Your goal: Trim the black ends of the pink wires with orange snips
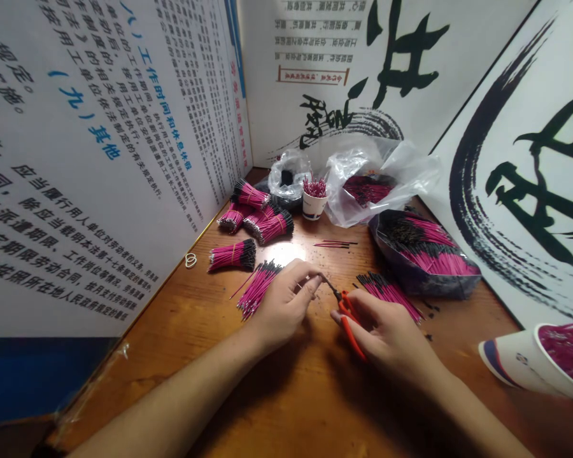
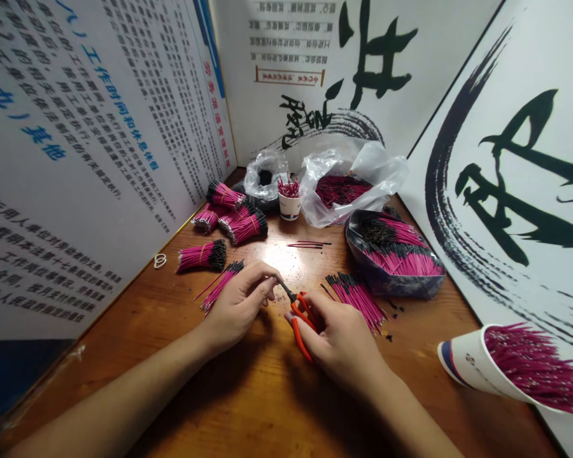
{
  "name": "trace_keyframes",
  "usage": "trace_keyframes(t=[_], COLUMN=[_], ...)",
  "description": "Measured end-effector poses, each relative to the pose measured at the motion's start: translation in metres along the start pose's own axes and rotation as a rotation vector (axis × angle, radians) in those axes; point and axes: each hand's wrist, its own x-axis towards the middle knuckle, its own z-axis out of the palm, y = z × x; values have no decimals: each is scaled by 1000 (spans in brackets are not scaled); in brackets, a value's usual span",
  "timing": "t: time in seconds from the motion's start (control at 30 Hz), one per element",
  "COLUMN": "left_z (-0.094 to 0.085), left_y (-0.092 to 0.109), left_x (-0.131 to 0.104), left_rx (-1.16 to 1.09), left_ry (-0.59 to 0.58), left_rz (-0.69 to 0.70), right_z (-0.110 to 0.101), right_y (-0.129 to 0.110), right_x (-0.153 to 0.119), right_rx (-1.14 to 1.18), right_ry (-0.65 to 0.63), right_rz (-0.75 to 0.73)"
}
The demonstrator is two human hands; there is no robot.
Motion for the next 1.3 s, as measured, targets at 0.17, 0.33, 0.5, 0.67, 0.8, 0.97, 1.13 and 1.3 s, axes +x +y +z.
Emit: trace_keyframes(t=[0.17,0.33,0.5,0.67,0.8,0.97,1.13,1.3], left_z=[-1,-1,-2,-2,-2,-2,-2,-2], left_y=[2,1,2,0,-1,-2,-2,-3], left_x=[1,1,1,0,-1,-1,0,-1], left_rx=[44,78,91,96,89,90,107,101], left_ry=[15,25,32,40,43,40,41,41], left_rz=[43,61,56,46,53,58,54,54], right_z=[0,-1,-1,0,1,3,3,3], right_y=[0,-2,-2,-3,-4,-4,-2,-1], right_x=[0,-1,-1,-1,-1,-1,-2,-2], right_rx=[8,-5,-5,8,21,-11,-55,-95], right_ry=[1,-6,-22,-33,-39,-28,-7,21], right_rz=[-8,-20,-9,-9,-1,11,-2,-9])
